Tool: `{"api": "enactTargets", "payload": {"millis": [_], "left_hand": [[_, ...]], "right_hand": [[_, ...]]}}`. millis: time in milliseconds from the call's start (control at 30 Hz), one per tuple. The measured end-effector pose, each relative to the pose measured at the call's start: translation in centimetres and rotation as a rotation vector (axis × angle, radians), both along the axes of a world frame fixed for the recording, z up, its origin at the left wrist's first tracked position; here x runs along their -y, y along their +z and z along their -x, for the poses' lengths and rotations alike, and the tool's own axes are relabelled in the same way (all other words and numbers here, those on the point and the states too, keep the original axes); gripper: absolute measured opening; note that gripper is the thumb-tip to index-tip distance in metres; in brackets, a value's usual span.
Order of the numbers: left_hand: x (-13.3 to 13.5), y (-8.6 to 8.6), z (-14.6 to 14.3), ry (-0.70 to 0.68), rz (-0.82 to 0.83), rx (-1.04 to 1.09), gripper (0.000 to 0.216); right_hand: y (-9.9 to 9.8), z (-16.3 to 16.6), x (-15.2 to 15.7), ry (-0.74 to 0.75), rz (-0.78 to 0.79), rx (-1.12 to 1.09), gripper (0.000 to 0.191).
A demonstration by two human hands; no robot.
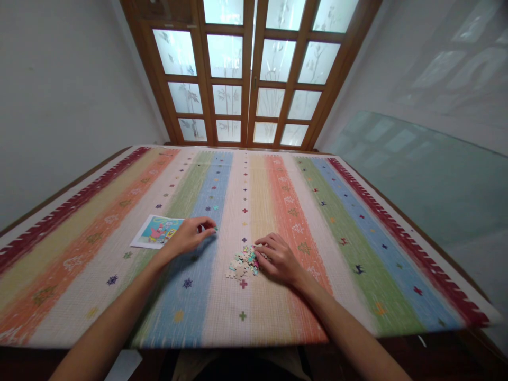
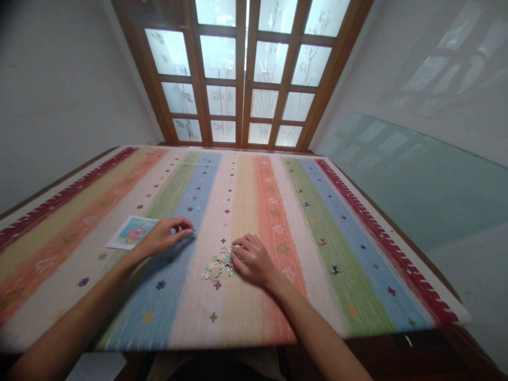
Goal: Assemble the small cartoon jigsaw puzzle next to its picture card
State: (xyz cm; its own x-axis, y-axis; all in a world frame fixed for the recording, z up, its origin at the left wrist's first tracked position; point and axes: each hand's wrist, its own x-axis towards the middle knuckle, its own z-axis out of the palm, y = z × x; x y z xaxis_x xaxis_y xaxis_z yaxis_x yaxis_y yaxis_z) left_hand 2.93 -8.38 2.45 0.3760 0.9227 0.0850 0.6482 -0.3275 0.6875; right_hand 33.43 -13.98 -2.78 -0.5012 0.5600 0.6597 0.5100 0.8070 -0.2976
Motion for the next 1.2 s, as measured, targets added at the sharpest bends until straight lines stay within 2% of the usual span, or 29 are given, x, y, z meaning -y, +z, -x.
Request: {"api": "enactTargets", "payload": {"millis": [167, 300, 500, 667, 800, 933, 967, 1133, 1200], "left_hand": [[-5.1, 0.4, 2.4, 0.206, -0.075, -0.108, 0.019], [-8.0, -0.6, 2.6, 0.214, -0.102, -0.122, 0.015], [-10.3, -2.4, 1.6, 0.218, -0.132, -0.141, 0.011], [-10.8, -2.9, 1.2, 0.243, -0.177, -0.179, 0.007], [-10.2, -2.5, 1.1, 0.237, -0.211, -0.194, 0.008], [-7.8, -1.8, 0.5, 0.155, -0.213, -0.179, 0.016], [-6.9, -1.7, 0.2, 0.110, -0.205, -0.170, 0.017], [-0.7, -1.5, -1.7, -0.327, -0.076, -0.107, 0.021], [1.6, -1.7, -2.5, -0.402, -0.019, -0.083, 0.022]], "right_hand": [[-0.1, -0.1, -0.1, -0.002, 0.005, 0.016, 0.017], [-0.1, -0.2, -0.1, -0.008, -0.014, 0.013, 0.016], [0.0, -0.3, -0.2, -0.010, -0.003, 0.025, 0.016], [0.0, -0.4, -0.2, -0.013, -0.007, 0.044, 0.017], [-0.1, -0.4, -0.2, -0.010, -0.013, 0.051, 0.016], [-0.1, -0.4, -0.2, -0.003, -0.011, 0.054, 0.018], [-0.1, -0.4, -0.2, -0.002, -0.007, 0.058, 0.018], [0.3, -0.4, 0.0, -0.009, 0.011, 0.081, 0.018], [0.4, -0.3, 0.0, -0.012, 0.014, 0.085, 0.018]]}}
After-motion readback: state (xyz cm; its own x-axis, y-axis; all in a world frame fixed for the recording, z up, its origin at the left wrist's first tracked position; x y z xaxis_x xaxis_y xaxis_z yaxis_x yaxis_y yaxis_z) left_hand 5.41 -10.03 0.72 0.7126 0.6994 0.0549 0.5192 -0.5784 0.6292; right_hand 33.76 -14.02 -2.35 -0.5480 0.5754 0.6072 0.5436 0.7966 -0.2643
